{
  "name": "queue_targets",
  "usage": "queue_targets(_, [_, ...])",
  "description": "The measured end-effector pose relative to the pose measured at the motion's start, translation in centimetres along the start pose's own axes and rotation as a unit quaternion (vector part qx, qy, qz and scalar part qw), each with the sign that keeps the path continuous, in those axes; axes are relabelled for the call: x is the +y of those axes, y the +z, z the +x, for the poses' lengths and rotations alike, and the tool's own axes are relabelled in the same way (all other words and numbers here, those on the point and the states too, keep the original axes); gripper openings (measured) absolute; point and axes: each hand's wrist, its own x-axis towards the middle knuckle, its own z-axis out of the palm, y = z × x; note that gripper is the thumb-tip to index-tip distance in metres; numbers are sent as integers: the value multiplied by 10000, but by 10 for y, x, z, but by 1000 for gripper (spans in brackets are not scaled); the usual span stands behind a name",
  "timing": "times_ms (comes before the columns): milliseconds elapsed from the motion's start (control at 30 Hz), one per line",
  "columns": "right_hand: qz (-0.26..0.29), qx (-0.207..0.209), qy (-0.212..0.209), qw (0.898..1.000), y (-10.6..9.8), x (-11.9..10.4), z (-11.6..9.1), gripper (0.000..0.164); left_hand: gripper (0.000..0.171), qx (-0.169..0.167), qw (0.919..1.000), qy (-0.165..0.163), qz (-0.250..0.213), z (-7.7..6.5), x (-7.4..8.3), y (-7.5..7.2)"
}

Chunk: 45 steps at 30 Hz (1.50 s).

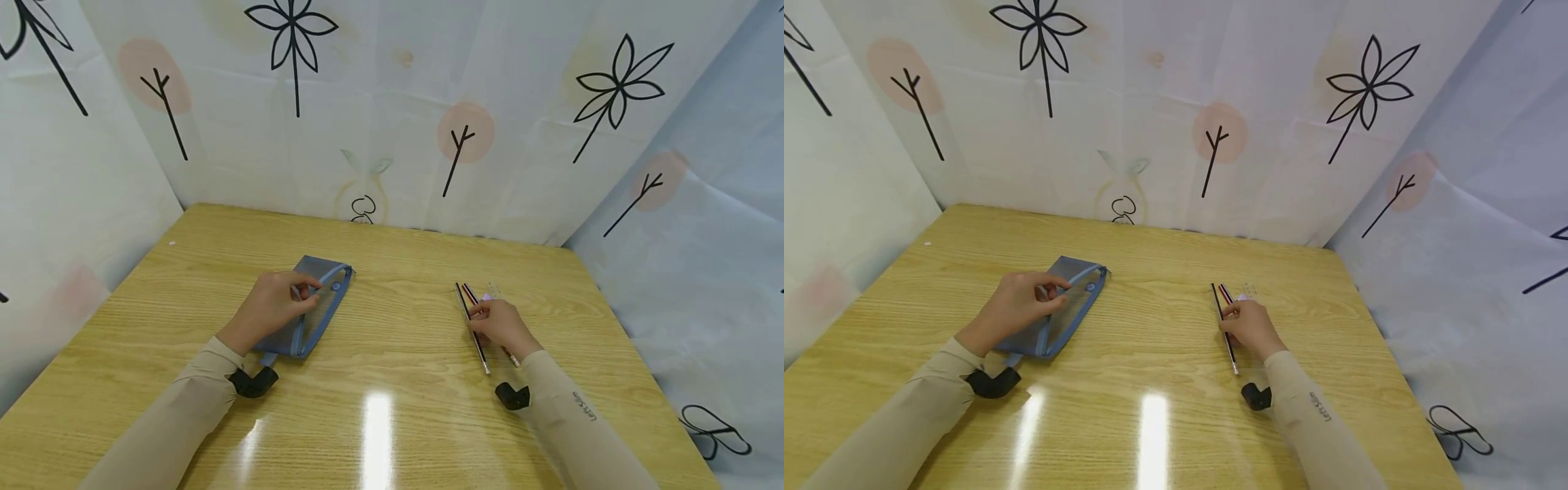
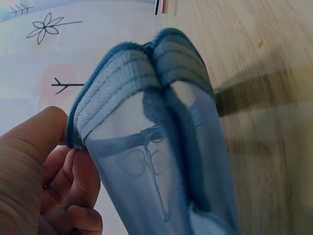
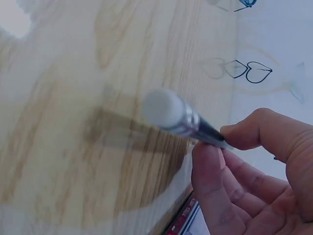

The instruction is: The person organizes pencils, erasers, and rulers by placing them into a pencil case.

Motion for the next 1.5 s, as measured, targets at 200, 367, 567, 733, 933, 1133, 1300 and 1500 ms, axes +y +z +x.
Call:
queue_targets(200, [1336, -296, 257, 9903, 1, -1, -1, 40, 18, 42, 10000, -17, 45, 0, 2, -1])
queue_targets(367, [2276, -554, 403, 9713, 1, -1, 0, 45, 18, 58, 9999, -17, 82, -1, 2, -2])
queue_targets(567, [2973, -835, 467, 9500, 3, 0, 1, 45, 18, 68, 9999, -5, 97, -1, 2, -2])
queue_targets(733, [3307, -848, 421, 9390, 8, -1, 3, 47, 18, 45, 10000, -11, 64, -1, 2, -2])
queue_targets(933, [3573, -948, 374, 9284, 13, -1, 4, 49, 18, 37, 10000, 18, 39, -1, 1, -2])
queue_targets(1133, [3780, -1078, 383, 9187, 18, -2, 5, 52, 18, 68, 10000, 55, 14, -1, 1, -1])
queue_targets(1300, [3913, -1145, 347, 9125, 21, -6, 6, 55, 18, 94, 9999, 35, 7, 0, 1, 0])
queue_targets(1500, [4088, -1166, 360, 9044, 25, -17, 7, 55, 18, 121, 9999, -22, 41, 0, 3, 1])
